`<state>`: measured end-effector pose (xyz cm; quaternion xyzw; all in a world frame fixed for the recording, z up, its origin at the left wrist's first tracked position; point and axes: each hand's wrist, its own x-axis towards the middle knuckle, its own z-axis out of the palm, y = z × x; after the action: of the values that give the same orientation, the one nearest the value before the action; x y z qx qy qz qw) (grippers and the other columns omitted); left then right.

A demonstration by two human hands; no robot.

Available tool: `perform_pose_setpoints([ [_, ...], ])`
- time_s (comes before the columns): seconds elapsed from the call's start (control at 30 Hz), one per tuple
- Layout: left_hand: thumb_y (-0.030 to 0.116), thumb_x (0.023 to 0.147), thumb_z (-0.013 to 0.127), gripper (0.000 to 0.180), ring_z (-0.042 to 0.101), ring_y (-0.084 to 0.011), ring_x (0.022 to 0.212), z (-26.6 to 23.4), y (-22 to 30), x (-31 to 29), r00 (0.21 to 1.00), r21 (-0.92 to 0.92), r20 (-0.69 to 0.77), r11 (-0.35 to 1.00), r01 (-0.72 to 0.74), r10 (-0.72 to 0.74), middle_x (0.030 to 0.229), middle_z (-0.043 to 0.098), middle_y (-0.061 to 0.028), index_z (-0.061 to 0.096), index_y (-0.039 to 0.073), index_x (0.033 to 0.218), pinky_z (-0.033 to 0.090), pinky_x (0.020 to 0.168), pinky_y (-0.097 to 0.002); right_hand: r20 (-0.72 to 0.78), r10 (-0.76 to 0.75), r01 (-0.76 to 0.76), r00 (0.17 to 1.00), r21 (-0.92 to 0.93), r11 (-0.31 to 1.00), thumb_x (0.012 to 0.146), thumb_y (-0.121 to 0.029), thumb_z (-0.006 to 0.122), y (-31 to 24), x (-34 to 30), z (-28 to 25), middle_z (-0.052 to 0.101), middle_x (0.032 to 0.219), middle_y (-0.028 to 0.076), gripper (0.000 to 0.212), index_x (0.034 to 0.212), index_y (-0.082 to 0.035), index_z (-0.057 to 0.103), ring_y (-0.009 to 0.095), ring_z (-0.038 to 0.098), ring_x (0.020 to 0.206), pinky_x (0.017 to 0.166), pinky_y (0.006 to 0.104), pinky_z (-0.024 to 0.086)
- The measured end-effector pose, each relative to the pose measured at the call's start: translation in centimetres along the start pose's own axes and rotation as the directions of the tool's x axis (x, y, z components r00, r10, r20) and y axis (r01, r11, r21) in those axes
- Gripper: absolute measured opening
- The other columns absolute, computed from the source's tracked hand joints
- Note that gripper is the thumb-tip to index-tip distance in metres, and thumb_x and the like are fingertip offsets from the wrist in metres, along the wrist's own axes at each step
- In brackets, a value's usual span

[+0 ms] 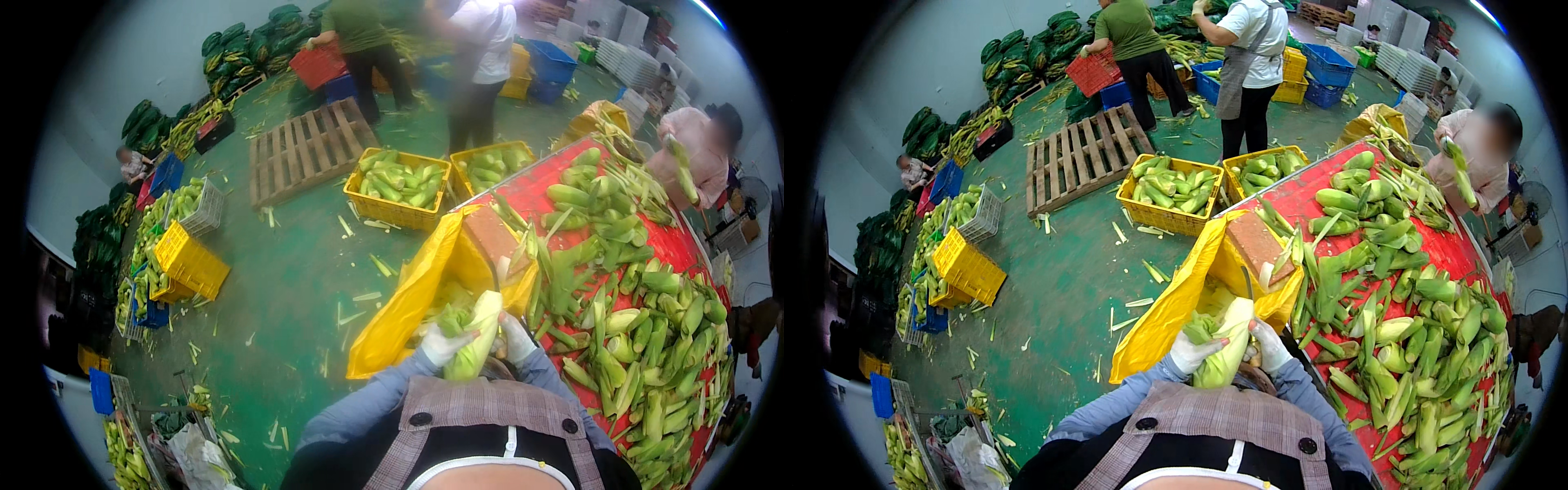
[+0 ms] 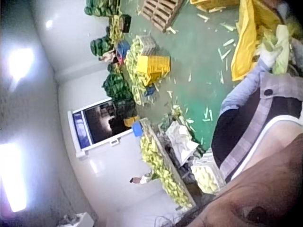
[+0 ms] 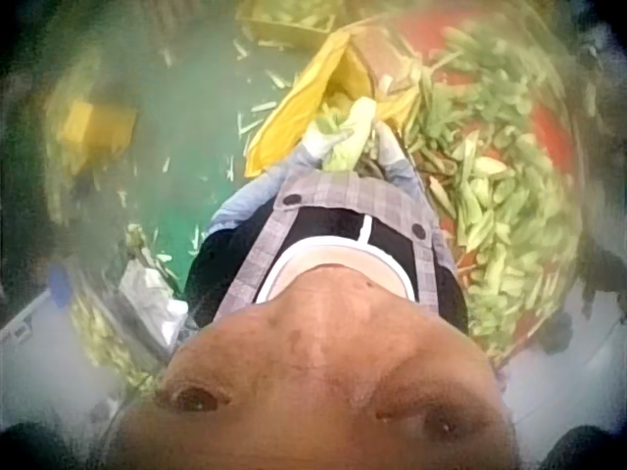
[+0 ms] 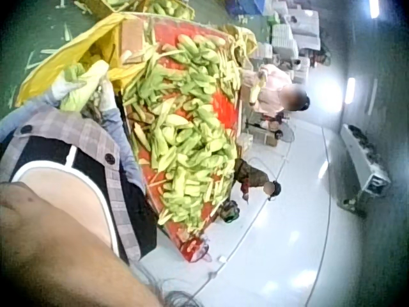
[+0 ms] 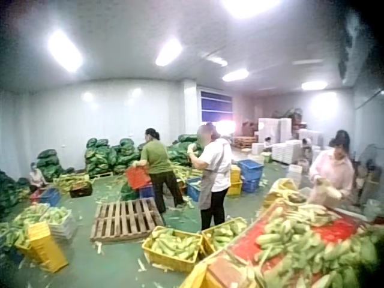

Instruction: The person husks corn using a tool to peel back and remove the outer leaves and silk before placing the cleaned ears into a plastic tray.

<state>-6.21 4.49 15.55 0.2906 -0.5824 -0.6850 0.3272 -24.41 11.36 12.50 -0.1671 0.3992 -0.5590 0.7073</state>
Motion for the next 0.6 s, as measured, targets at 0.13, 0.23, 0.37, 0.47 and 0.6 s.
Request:
perform_pose_setpoints([
  [0.13,0.015,0.078,0.073,0.026,0.056,-0.0154,0.081,-0.1,-0.8,0.1,0.992,-0.075,0.015,0.989,-0.124,0.125,0.086,0.058,-0.0036,0.057,0.003,0.095,0.044,0.073,-0.0282,0.006,0.002,-0.002,1.0,-0.018,1.0,0.083,-0.057,0.058,1.4,0.4,-1.7,0.06,0.089,0.001,0.06,0.119,-0.009,0.051,0.007,0.044,0.052,0.047,0.0204,0.034],
  [0.23,0.014,0.076,0.075,0.028,0.054,-0.0164,0.08,0.2,-1.6,0.0,0.982,-0.009,0.002,0.982,-0.19,0.19,0.083,0.055,-0.0038,0.056,0.003,0.094,0.043,0.073,-0.0287,0.176,0.026,-0.014,0.984,-0.069,0.997,0.083,-0.063,0.053,-1.6,-0.1,-1.0,0.063,0.099,0.004,0.067,0.124,-0.011,0.049,0.009,0.052,0.06,0.05,0.0204,0.038],
  [0.37,0.011,0.074,0.076,0.04,0.053,-0.0166,0.088,-0.7,-4.2,1.2,0.999,-0.031,-0.001,0.999,-0.038,0.038,0.094,0.053,-0.0052,0.051,0.005,0.105,0.044,0.079,-0.0299,-0.202,0.126,-0.136,0.971,-0.035,0.99,0.087,-0.062,0.048,-1.5,1.2,1.7,0.063,0.104,0.004,0.062,0.127,-0.015,0.048,0.013,0.059,0.068,0.048,0.022,0.041],
  [0.47,0.004,0.074,0.073,0.049,0.053,-0.0159,0.094,0.1,-3.0,1.6,0.973,0.042,-0.004,0.972,-0.23,0.23,0.101,0.056,-0.0074,0.045,0.006,0.114,0.044,0.085,-0.0303,-0.069,0.086,-0.089,0.994,-0.042,0.995,0.09,-0.054,0.047,-1.8,1.4,-0.8,0.065,0.102,0.002,0.05,0.121,-0.015,0.054,0.011,0.063,0.072,0.053,0.0252,0.049],
  [0.6,0.002,0.075,0.073,0.044,0.054,-0.0158,0.1,-0.9,-3.1,1.9,0.917,0.182,0.159,0.902,-0.392,0.366,0.106,0.057,-0.0078,0.048,0.004,0.112,0.043,0.088,-0.0298,-0.141,-0.017,0.016,0.99,-0.01,1.0,0.09,-0.053,0.048,-0.5,3.1,-0.3,0.065,0.1,0.003,0.049,0.118,-0.013,0.055,0.01,0.062,0.071,0.053,0.0244,0.049],
])
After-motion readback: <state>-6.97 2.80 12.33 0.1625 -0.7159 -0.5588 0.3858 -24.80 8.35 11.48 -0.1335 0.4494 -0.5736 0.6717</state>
